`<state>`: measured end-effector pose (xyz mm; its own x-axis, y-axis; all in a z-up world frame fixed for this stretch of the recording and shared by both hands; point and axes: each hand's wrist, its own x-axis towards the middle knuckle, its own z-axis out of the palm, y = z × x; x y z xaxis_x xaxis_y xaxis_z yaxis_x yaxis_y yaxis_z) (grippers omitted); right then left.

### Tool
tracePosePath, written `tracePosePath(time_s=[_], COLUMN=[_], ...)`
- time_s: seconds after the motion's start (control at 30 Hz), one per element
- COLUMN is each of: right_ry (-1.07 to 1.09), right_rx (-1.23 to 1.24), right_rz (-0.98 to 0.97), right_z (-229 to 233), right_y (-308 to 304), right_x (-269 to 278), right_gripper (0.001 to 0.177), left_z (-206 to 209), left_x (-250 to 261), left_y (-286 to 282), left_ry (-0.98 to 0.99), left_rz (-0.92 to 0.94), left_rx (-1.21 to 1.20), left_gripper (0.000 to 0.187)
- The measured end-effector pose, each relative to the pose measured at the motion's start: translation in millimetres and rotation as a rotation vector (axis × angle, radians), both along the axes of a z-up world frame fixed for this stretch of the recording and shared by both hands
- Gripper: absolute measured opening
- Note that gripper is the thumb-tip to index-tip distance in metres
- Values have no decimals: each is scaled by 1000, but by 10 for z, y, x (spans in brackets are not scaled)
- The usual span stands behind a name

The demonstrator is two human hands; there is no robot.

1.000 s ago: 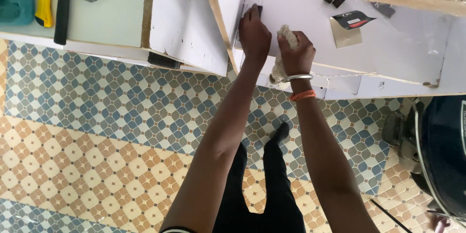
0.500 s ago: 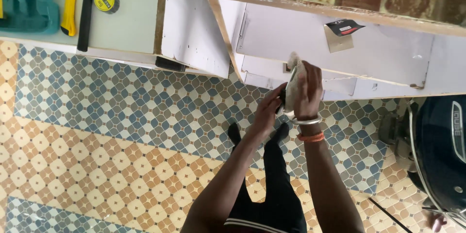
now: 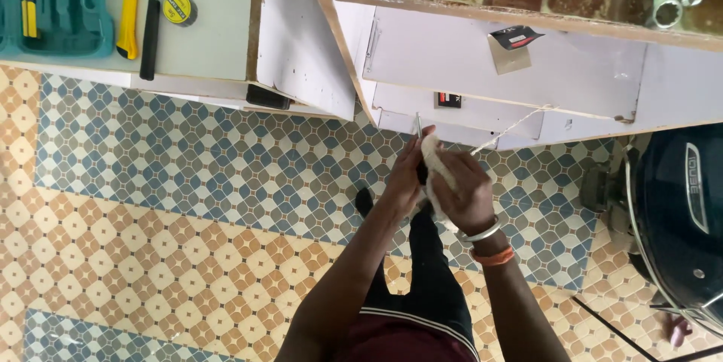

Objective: The person wipes the top of a white cabinet with a cloth, then picks up several wrenches from inside the cabinet and places them on the cabinet top. The person continues to wipe the cabinet interior and arrange the wrenches on the surface.

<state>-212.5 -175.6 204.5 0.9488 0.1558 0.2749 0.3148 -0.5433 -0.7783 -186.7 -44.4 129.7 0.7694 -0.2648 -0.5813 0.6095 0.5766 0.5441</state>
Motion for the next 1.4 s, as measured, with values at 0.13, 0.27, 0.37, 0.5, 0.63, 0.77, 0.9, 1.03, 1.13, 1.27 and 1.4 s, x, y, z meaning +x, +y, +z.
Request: tracePosePath(time_s=[0.13,0.27,0.37,0.5,0.63,0.77,0.9,1.03,1.13,1.27,1.4], right_ry=[-185,-194,-192,-103,-69,-144,-231,167,489,337,174], right_rx=[-135,-274,-235,-59,166,14,-337,-111,83,148,111], right_rz=[-162,-197,-165,-94,-254,-259,-151,-128,-169,-281,-218], right_z=[1,-96,-88,44,107,180,207,108,30,93,398], right_y=[97,296,290,194,-19,-142,-39,-183,-387,-592,-645], right_x=[143,68,-210,-409,-390,-167,-173,-311,-460,-633,-735], right_gripper=[39,39,32,32,21,20,32,40,43,47,55], left_z=[73,137,97,197,303,302,579,695,695,753,925], left_x=[-95,-165,-224,-148,-129,-69,-74,-10,105,90,37], left_y=[-83,-108,-99,-70,-45,-139,-267,-225,-265,-352,-696], left_ry=[-7,-116,-190,-88,16,-254,-33,-566,-54,-113,-257], left_rz=[-98,16,53,91,142,192,260,125,310,222,80], left_rx=[3,-203,-416,-288,-300,-266,-332,-1144,-97,-255,-261], left_gripper=[60,72,71,60,61,49,50,48,49,36,39])
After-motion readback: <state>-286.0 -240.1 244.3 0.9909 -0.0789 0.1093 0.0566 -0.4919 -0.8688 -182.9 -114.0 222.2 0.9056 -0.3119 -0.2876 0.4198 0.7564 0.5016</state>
